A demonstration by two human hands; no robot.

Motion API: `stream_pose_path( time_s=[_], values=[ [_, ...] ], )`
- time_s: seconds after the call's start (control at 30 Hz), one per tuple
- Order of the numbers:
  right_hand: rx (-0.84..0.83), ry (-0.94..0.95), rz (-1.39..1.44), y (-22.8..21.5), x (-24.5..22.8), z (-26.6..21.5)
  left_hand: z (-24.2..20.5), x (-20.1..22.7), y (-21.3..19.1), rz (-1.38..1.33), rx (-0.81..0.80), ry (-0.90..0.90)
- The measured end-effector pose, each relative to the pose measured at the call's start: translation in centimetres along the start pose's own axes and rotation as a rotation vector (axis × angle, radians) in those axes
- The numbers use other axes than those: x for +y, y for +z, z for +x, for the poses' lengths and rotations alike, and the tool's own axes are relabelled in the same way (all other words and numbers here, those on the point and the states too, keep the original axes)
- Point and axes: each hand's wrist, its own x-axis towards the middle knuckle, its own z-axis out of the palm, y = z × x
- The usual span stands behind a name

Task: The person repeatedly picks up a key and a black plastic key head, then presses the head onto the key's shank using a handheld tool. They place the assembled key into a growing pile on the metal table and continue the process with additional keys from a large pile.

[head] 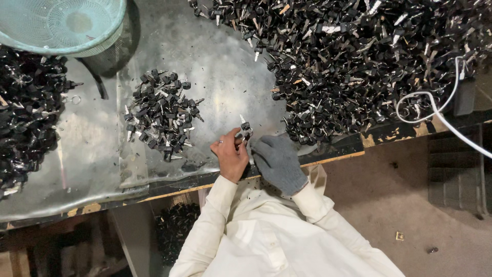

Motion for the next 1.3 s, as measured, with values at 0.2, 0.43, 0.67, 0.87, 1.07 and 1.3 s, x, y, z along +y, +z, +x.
stream_pose_path(
  time_s=[0.2, 0.43, 0.67, 0.87, 1.07, 1.3],
  values=[
    [0.035, -0.018, 0.016, 0.6, 0.3, -1.6, -0.9, 0.1, -0.6, 0.027, -0.074, 0.166],
    [-0.238, 0.266, 0.265, -0.6, 1.3, 1.3, -1.3, 0.3, -0.3, 0.002, -0.127, 0.108],
    [-0.104, -0.091, 0.094, 0.0, 2.3, -0.1, 0.7, -1.7, -3.3, 0.309, -0.170, 0.203],
    [-0.067, -0.012, 0.014, 2.3, 0.8, -2.2, -1.9, -1.1, -2.5, 0.140, -0.210, 0.216],
    [-0.355, 0.168, 0.363, 1.5, 4.2, -0.2, -1.6, 0.3, -3.8, 0.045, -0.181, 0.178],
    [-0.248, 0.385, 0.723, 0.7, 5.9, -1.7, 1.3, 3.9, -6.4, -0.094, -0.380, 0.361]
  ],
)
